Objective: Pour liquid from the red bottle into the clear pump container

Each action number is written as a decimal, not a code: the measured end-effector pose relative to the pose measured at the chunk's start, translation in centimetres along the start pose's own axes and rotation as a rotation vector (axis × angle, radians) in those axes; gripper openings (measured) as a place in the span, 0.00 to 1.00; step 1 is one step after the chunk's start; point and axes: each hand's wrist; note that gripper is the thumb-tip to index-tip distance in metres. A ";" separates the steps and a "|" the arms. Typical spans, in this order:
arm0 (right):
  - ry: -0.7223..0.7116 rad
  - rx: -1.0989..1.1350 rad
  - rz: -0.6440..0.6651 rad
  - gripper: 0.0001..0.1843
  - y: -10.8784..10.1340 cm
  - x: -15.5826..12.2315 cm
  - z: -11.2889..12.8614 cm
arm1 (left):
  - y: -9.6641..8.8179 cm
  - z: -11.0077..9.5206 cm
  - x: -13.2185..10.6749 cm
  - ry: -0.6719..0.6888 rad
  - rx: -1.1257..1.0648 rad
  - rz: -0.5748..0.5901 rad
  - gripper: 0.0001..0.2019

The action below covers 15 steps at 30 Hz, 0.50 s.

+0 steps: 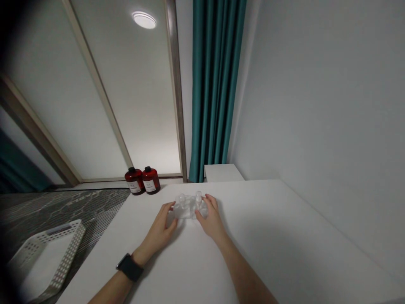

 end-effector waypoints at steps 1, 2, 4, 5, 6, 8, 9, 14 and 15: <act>0.008 -0.010 0.004 0.24 0.0 -0.1 0.1 | 0.0 0.1 0.0 -0.001 0.001 -0.007 0.25; 0.016 -0.015 0.007 0.25 0.0 -0.1 0.1 | 0.1 0.3 0.0 -0.005 0.008 -0.017 0.24; 0.028 -0.013 0.031 0.25 0.1 -0.2 0.3 | 0.3 0.5 0.1 -0.033 0.042 -0.048 0.25; 0.030 -0.005 0.051 0.26 0.2 -0.3 0.4 | 0.4 0.5 0.1 -0.054 0.066 -0.069 0.25; 0.029 0.007 0.072 0.26 0.3 -0.4 0.5 | 0.4 0.6 0.1 -0.073 0.092 -0.093 0.27; 0.025 0.030 0.109 0.26 0.6 -0.6 0.9 | 0.3 0.6 0.1 -0.091 0.139 -0.133 0.30; 0.022 0.039 0.121 0.26 0.8 -0.8 1.2 | 0.2 0.6 0.1 -0.093 0.157 -0.146 0.30; 0.013 0.082 0.152 0.27 1.2 -1.3 1.9 | -0.4 0.8 0.1 -0.124 0.187 -0.170 0.30; 0.014 0.091 0.154 0.28 1.2 -1.3 1.9 | -0.4 0.8 0.1 -0.120 0.171 -0.170 0.29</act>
Point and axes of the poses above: each hand's wrist, its own x-axis towards the middle knuckle, its own y-axis out of the palm, z = x × y, and after that the axes turned 3 degrees about -y, right-handed
